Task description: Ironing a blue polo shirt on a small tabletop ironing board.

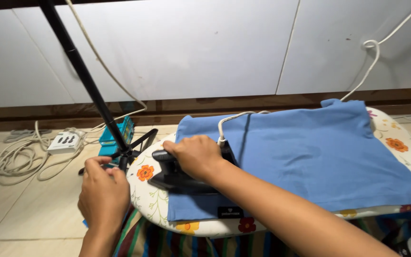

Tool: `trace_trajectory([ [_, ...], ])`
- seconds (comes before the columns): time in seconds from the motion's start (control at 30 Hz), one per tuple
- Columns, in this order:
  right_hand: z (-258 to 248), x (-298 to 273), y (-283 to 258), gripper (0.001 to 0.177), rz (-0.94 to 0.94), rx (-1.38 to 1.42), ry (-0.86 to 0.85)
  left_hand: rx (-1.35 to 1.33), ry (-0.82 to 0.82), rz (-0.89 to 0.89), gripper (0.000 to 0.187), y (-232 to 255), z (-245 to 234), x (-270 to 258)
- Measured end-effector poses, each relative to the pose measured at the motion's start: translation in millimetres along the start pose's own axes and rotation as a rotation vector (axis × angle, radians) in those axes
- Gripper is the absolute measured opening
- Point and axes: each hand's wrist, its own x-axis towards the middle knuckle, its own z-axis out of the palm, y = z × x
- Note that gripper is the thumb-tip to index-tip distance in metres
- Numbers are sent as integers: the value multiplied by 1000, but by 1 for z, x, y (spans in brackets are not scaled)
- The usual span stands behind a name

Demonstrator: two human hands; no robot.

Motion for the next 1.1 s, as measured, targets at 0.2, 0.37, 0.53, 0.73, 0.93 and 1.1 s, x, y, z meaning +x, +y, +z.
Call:
trace_trajectory([
  [0.2,-28,-39,29,24,-218,13,-60,-14,96,83,24,6,20,-11],
  [0.37,19,-25,120,18,169,-184,91,-123,-90,192,31,57,46,-51],
  [0.53,-32,-27,173,40,264,-113,-165,-213,-215,650,47,73,109,-65],
  [0.73,-104,-137,177,46,-81,73,-334,40,-314,754,62,72,154,-49],
  [0.93,-103,-197,186,31,-95,-57,-190,270,-365,656,70,45,160,-30],
  [1.1,-66,-135,235,40,191,-277,-38,332,-372,641,71,41,162,-28],
])
